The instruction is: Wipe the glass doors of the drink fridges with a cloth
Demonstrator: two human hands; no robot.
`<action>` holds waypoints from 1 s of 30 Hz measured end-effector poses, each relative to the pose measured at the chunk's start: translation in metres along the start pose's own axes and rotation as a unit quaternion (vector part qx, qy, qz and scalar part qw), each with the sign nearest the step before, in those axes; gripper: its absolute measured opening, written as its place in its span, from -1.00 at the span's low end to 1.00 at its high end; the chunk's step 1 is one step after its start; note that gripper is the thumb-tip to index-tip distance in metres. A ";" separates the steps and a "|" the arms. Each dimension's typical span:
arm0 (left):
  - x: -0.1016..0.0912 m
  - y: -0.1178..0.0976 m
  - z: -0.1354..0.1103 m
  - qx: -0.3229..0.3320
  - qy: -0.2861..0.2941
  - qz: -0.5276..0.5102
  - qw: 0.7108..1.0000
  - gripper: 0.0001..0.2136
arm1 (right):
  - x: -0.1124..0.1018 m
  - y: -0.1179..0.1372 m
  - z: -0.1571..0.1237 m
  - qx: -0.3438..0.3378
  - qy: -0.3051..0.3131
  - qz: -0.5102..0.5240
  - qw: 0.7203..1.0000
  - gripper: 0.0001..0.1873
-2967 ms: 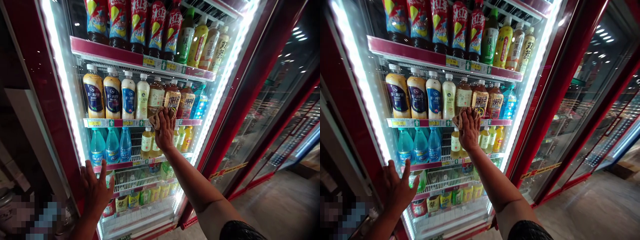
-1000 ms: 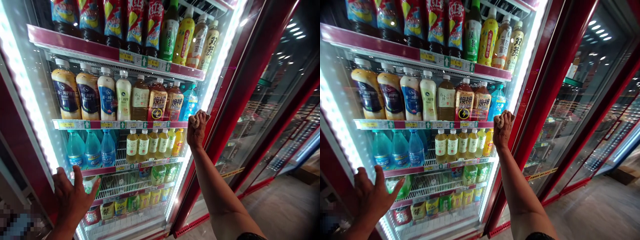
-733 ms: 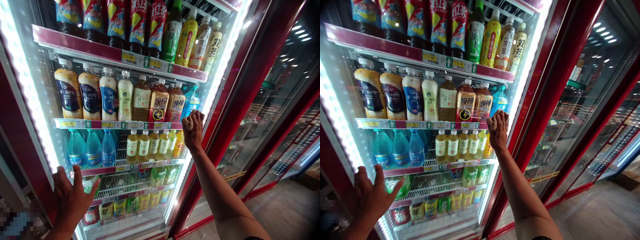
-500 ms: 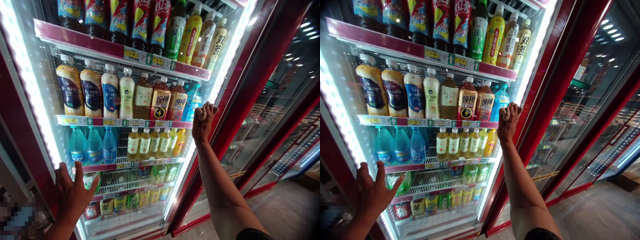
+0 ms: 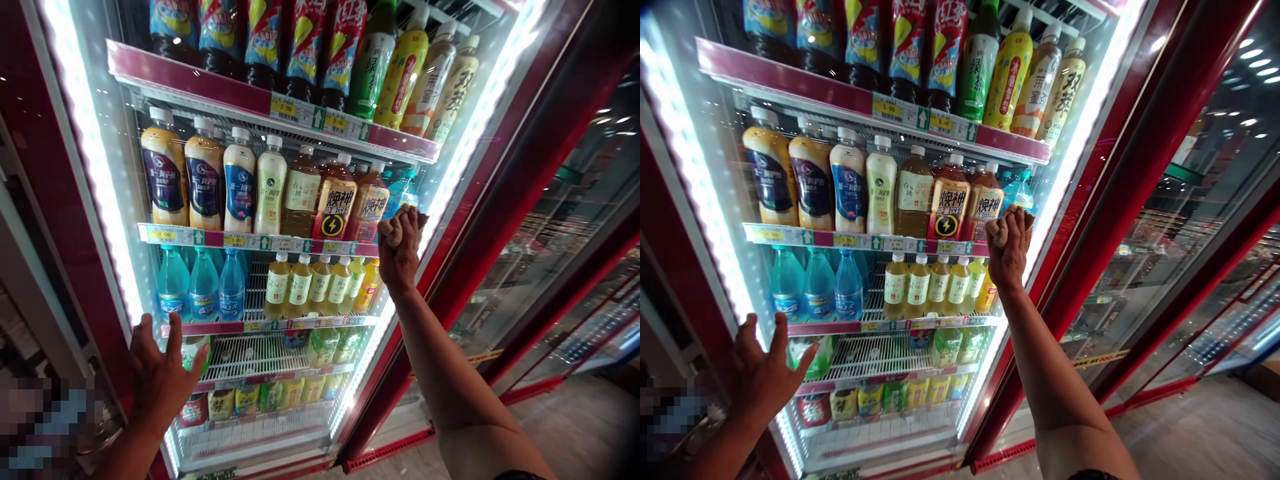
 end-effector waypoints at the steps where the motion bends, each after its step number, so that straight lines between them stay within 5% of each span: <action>1: -0.001 -0.001 0.000 0.006 -0.002 -0.001 1.000 -0.22 | 0.001 0.003 0.000 -0.011 0.002 0.001 1.000 -0.38; 7: 0.000 0.002 -0.002 0.026 -0.016 -0.001 1.000 -0.24 | -0.005 -0.004 0.012 0.011 -0.028 -0.014 0.999 -0.41; 13: 0.013 0.011 -0.003 0.025 0.002 -0.009 1.000 -0.14 | 0.013 0.022 0.008 0.023 0.061 -0.010 0.998 -0.34; 18: 0.018 0.014 -0.004 0.020 0.018 -0.007 1.000 -0.18 | 0.014 0.033 0.010 0.025 0.017 -0.012 0.999 -0.36; 24: 0.018 0.013 -0.005 0.026 0.017 -0.008 0.999 -0.23 | 0.029 0.055 0.002 -0.013 0.084 0.003 0.996 -0.37; 30: 0.013 0.012 -0.008 0.073 -0.043 -0.003 0.996 -0.18 | 0.030 0.063 0.007 -0.008 0.011 0.015 1.000 -0.36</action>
Point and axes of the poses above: each hand's wrist, its own z-axis towards the middle knuckle, its own x-axis out of the palm, y = z × x, the point moved 7 cm from there along z, towards the middle knuckle, and after that the axes turned 6 degrees about z, right-handed, at the moved point
